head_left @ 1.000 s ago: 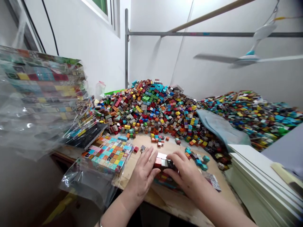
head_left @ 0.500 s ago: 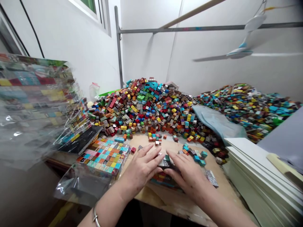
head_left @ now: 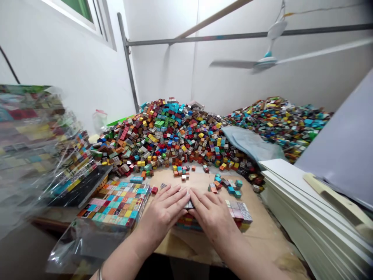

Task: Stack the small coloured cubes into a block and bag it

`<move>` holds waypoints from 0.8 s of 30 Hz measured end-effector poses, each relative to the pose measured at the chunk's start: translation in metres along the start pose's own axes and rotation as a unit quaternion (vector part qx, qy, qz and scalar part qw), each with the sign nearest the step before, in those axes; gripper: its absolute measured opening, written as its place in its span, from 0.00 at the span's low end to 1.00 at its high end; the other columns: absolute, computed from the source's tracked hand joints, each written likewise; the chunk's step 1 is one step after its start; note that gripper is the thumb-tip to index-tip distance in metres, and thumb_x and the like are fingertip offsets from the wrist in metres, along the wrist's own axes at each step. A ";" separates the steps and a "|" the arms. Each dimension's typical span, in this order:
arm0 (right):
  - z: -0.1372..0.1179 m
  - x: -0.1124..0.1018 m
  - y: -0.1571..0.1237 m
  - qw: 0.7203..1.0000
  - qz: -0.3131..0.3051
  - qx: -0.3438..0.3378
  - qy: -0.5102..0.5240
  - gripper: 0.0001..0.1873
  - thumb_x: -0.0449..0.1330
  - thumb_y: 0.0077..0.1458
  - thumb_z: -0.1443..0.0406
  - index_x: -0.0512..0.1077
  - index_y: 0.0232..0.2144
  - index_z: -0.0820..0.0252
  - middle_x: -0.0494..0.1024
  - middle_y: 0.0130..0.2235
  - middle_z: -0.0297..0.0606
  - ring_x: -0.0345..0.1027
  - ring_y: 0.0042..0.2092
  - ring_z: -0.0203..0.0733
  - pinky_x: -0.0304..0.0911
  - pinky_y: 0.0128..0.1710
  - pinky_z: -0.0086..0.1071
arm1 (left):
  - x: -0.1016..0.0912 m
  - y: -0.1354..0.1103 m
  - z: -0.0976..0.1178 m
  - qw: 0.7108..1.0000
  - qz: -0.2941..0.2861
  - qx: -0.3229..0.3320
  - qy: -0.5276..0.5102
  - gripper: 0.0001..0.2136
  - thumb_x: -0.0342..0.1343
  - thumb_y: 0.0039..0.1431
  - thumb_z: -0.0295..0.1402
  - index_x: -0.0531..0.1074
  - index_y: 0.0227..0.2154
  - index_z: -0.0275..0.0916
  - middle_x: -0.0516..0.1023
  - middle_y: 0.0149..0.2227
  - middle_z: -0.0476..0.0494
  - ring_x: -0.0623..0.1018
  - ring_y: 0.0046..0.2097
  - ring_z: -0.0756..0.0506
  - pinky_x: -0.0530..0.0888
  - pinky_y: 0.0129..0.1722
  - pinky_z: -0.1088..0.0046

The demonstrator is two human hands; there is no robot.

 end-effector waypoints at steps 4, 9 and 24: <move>0.008 -0.015 0.000 0.999 -0.019 0.035 0.029 0.20 0.49 0.61 0.61 0.67 0.53 0.60 0.73 0.53 0.43 0.69 0.47 0.49 0.64 0.44 0.45 | 0.000 0.000 -0.001 1.000 0.017 0.016 0.006 0.17 0.49 0.63 0.30 0.63 0.55 0.40 0.74 0.52 0.42 0.69 0.56 0.44 0.69 0.55 0.61; 0.088 -0.047 -0.008 0.987 -0.008 0.145 0.063 0.25 0.42 0.63 0.58 0.68 0.53 0.65 0.72 0.52 0.48 0.64 0.53 0.51 0.59 0.50 0.49 | -0.003 0.002 0.000 1.000 0.016 0.015 -0.018 0.17 0.49 0.62 0.28 0.64 0.54 0.41 0.74 0.50 0.41 0.70 0.55 0.44 0.72 0.52 0.65; 0.185 0.090 -0.028 0.926 -0.189 0.272 0.179 0.26 0.60 0.49 0.51 0.70 0.49 0.54 0.69 0.42 0.43 0.66 0.44 0.47 0.64 0.43 0.37 | 0.009 -0.009 0.002 0.999 -0.046 -0.004 0.023 0.20 0.49 0.62 0.31 0.61 0.57 0.37 0.66 0.58 0.43 0.61 0.61 0.43 0.67 0.56 0.67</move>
Point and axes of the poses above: each hand's wrist, its own y-axis towards the middle knuckle, its own x-axis out of the palm, z = x × y, the point moved 9 cm from there along y, towards the middle knuckle
